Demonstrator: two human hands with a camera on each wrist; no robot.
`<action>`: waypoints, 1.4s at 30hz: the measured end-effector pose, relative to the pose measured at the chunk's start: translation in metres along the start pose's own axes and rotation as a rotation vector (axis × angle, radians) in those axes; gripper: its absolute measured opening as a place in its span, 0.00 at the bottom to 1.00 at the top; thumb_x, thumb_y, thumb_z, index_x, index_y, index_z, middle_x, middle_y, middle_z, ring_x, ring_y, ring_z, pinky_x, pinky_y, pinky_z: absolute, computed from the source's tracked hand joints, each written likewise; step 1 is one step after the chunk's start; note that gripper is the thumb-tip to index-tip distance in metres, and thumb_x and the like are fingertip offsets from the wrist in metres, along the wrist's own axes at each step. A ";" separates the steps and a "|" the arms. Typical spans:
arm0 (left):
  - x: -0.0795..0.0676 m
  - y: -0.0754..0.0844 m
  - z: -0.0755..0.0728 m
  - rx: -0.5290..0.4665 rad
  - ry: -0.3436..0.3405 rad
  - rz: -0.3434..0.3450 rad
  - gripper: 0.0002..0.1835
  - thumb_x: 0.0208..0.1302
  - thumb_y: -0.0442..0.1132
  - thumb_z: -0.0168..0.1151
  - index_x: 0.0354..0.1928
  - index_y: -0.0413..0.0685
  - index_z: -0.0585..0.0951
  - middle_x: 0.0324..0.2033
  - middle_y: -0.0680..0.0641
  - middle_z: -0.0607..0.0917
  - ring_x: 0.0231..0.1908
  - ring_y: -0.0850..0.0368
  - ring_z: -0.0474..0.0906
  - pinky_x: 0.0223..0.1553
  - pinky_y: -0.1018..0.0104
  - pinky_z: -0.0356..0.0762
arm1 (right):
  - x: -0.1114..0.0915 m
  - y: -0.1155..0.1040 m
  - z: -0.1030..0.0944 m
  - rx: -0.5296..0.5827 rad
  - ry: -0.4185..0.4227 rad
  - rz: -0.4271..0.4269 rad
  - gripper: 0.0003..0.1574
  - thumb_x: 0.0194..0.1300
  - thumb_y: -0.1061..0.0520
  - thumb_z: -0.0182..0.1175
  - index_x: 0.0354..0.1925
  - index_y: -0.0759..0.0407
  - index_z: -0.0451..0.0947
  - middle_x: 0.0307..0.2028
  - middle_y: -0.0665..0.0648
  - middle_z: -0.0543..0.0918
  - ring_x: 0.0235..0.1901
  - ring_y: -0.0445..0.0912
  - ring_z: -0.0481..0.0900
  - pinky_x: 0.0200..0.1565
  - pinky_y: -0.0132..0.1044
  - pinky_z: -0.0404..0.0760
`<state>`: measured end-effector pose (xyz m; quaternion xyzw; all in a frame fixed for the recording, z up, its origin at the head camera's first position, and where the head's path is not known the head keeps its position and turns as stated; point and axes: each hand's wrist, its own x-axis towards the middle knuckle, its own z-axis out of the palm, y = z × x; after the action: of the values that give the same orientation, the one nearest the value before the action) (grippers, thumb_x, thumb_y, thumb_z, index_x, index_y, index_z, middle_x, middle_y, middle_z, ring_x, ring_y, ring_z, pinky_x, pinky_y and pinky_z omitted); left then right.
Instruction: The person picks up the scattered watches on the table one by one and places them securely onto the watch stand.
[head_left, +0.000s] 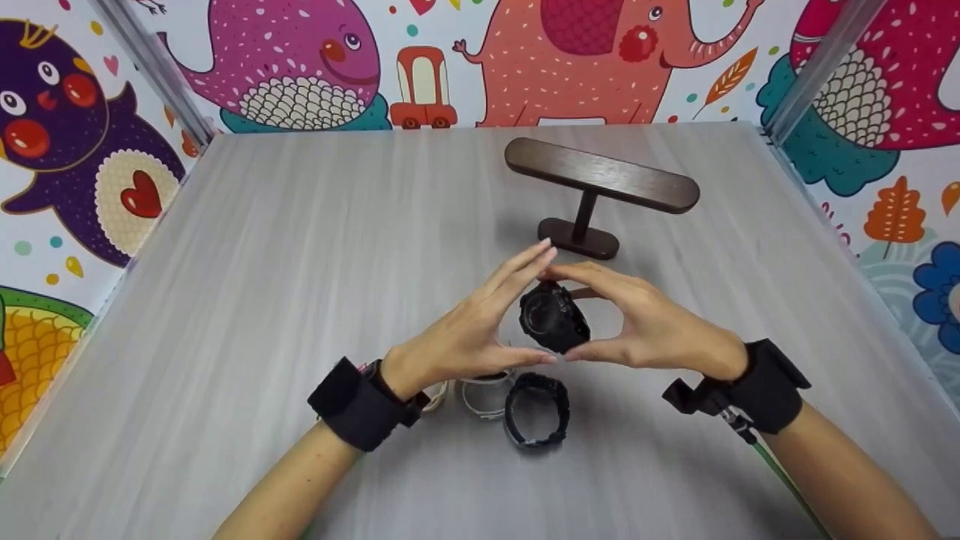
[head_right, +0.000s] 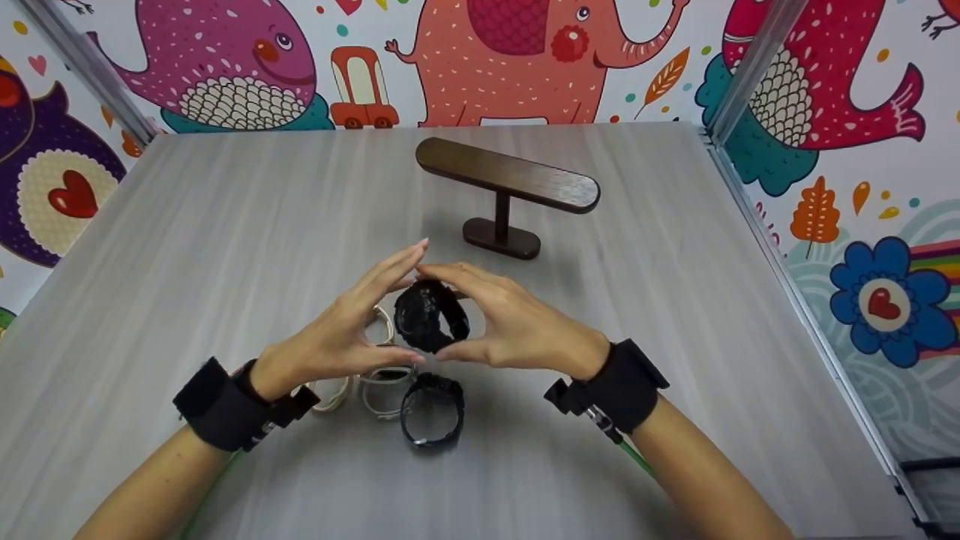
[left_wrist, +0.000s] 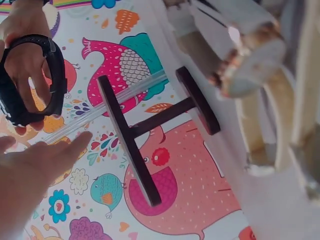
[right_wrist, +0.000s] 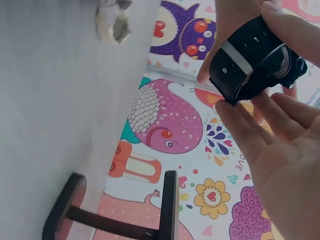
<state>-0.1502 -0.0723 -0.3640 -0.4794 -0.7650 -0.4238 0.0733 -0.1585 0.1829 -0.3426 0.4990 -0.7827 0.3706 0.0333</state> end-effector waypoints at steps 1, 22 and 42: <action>0.001 0.000 0.000 -0.022 0.009 0.021 0.53 0.59 0.46 0.74 0.76 0.33 0.53 0.77 0.36 0.53 0.75 0.48 0.60 0.75 0.61 0.63 | 0.000 -0.001 0.000 0.029 0.003 -0.004 0.57 0.51 0.61 0.78 0.73 0.64 0.61 0.70 0.61 0.70 0.70 0.44 0.69 0.62 0.36 0.80; 0.003 0.005 0.009 -0.039 0.069 0.170 0.38 0.56 0.34 0.75 0.67 0.30 0.70 0.70 0.31 0.67 0.70 0.44 0.69 0.67 0.65 0.75 | -0.010 0.002 0.007 0.228 0.039 -0.030 0.53 0.49 0.67 0.77 0.70 0.70 0.63 0.66 0.64 0.72 0.69 0.43 0.69 0.68 0.35 0.73; 0.005 0.007 0.008 -0.020 0.036 0.167 0.34 0.62 0.37 0.71 0.68 0.33 0.71 0.70 0.31 0.66 0.70 0.46 0.70 0.66 0.67 0.75 | -0.013 0.004 0.019 0.264 0.129 -0.119 0.48 0.48 0.72 0.76 0.65 0.76 0.65 0.64 0.66 0.71 0.69 0.47 0.69 0.70 0.37 0.72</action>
<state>-0.1446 -0.0619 -0.3628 -0.5348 -0.7165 -0.4324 0.1172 -0.1488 0.1819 -0.3638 0.5196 -0.6924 0.4989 0.0398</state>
